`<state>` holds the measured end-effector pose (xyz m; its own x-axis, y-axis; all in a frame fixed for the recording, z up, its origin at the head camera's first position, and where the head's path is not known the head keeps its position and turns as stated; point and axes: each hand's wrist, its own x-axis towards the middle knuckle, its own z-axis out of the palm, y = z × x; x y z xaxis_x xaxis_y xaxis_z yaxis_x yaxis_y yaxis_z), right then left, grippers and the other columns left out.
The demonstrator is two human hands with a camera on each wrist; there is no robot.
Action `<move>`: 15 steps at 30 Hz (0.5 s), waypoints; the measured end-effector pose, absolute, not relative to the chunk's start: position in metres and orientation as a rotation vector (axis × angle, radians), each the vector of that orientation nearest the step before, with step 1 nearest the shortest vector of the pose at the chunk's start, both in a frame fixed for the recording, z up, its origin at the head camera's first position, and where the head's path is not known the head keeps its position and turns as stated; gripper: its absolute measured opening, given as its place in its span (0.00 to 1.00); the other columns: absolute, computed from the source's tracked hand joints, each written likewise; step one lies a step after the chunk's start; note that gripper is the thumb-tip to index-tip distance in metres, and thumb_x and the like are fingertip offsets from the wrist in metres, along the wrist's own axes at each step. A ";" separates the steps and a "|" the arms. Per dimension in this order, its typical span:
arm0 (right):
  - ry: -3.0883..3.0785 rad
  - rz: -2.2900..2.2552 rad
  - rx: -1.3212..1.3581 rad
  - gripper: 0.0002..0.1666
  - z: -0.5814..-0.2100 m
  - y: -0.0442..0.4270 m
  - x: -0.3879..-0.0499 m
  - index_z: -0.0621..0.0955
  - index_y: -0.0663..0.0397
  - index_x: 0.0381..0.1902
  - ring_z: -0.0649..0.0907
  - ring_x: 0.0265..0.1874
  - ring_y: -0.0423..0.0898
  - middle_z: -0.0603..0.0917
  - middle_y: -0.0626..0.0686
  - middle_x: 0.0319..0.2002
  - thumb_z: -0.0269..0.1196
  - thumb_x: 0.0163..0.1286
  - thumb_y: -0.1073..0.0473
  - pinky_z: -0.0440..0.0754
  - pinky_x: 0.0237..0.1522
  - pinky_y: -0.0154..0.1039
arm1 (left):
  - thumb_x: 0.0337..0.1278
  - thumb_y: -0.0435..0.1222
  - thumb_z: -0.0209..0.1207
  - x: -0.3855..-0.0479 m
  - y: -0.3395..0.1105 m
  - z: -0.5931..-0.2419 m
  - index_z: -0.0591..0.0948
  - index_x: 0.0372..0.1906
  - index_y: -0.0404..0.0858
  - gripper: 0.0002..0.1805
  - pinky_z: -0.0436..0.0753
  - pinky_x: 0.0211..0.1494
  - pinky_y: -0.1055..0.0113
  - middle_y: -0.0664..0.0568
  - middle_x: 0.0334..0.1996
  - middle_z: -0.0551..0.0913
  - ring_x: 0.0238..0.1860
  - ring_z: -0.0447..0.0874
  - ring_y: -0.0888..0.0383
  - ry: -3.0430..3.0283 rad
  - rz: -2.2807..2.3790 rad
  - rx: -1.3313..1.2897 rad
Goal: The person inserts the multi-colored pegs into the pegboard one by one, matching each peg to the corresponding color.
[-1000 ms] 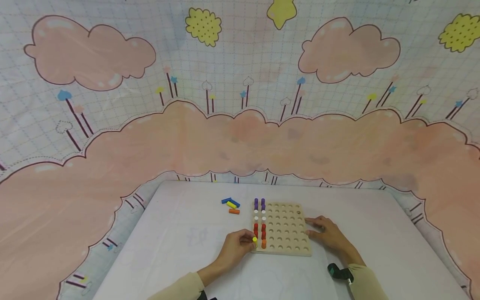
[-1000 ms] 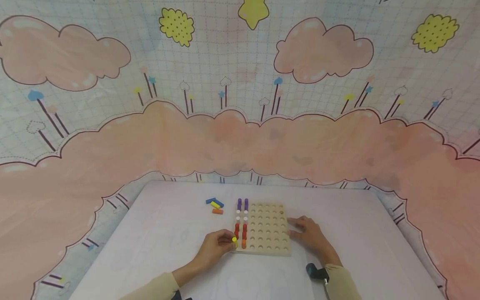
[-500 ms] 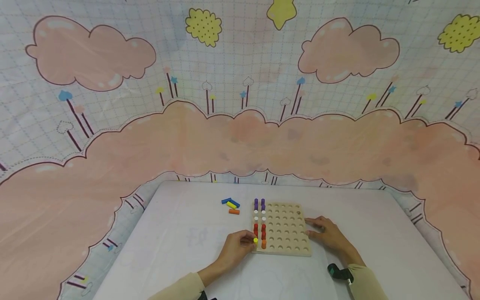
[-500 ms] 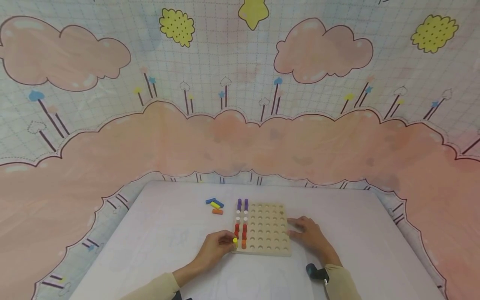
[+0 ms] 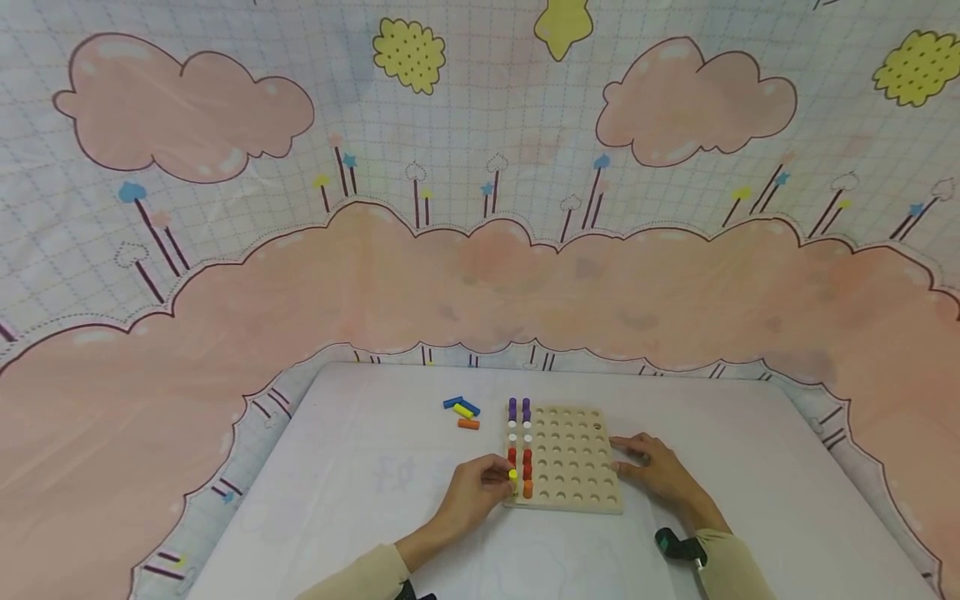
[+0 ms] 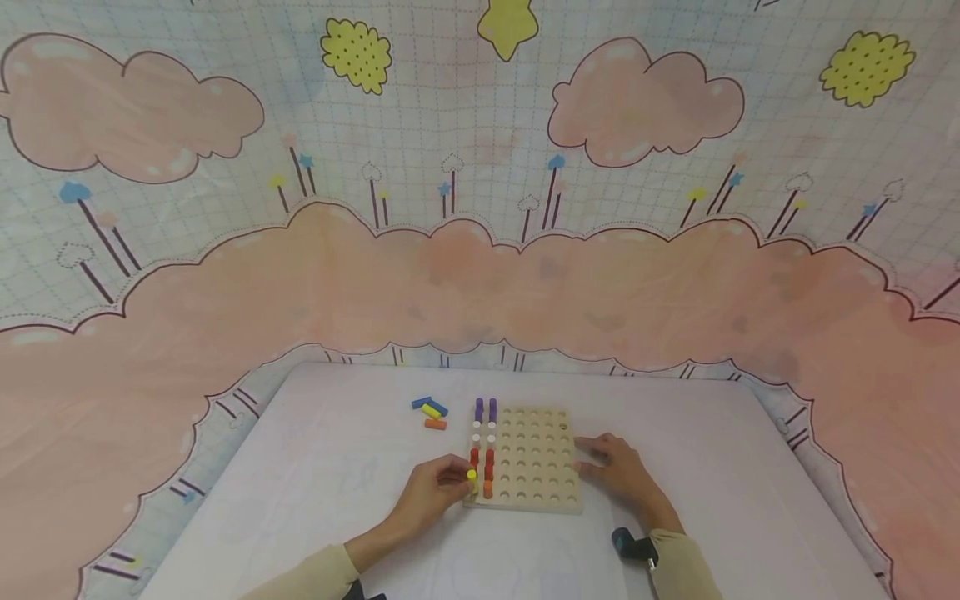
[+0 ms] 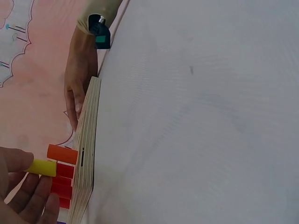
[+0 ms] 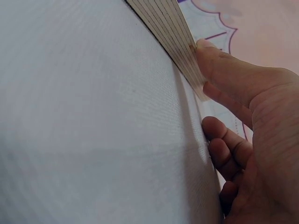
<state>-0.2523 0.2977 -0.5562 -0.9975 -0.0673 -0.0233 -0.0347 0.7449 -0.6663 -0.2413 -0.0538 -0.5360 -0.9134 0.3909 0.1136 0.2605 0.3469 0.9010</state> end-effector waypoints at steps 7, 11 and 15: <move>2.888 -1.111 -0.081 0.30 -0.556 0.298 -0.252 0.80 0.42 0.61 0.74 0.57 0.53 0.79 0.49 0.50 0.67 0.62 0.43 0.67 0.61 0.64 | 0.58 0.35 0.65 -0.240 -0.049 -0.528 0.83 0.44 0.41 0.09 0.82 0.48 0.76 0.55 0.40 0.86 0.42 0.83 0.63 2.500 1.650 0.631; 2.889 -1.114 -0.085 0.30 -0.556 0.298 -0.252 0.80 0.42 0.61 0.74 0.58 0.54 0.80 0.50 0.50 0.67 0.62 0.43 0.67 0.61 0.64 | 0.59 0.35 0.65 -0.239 -0.048 -0.527 0.83 0.45 0.40 0.09 0.82 0.48 0.76 0.55 0.40 0.86 0.42 0.83 0.63 2.503 1.652 0.648; 2.889 -1.116 -0.085 0.30 -0.556 0.298 -0.252 0.80 0.43 0.61 0.74 0.58 0.54 0.80 0.50 0.50 0.67 0.63 0.42 0.67 0.61 0.64 | 0.60 0.37 0.64 -0.240 -0.051 -0.525 0.82 0.46 0.41 0.10 0.82 0.48 0.74 0.55 0.41 0.85 0.43 0.83 0.63 2.536 1.625 0.647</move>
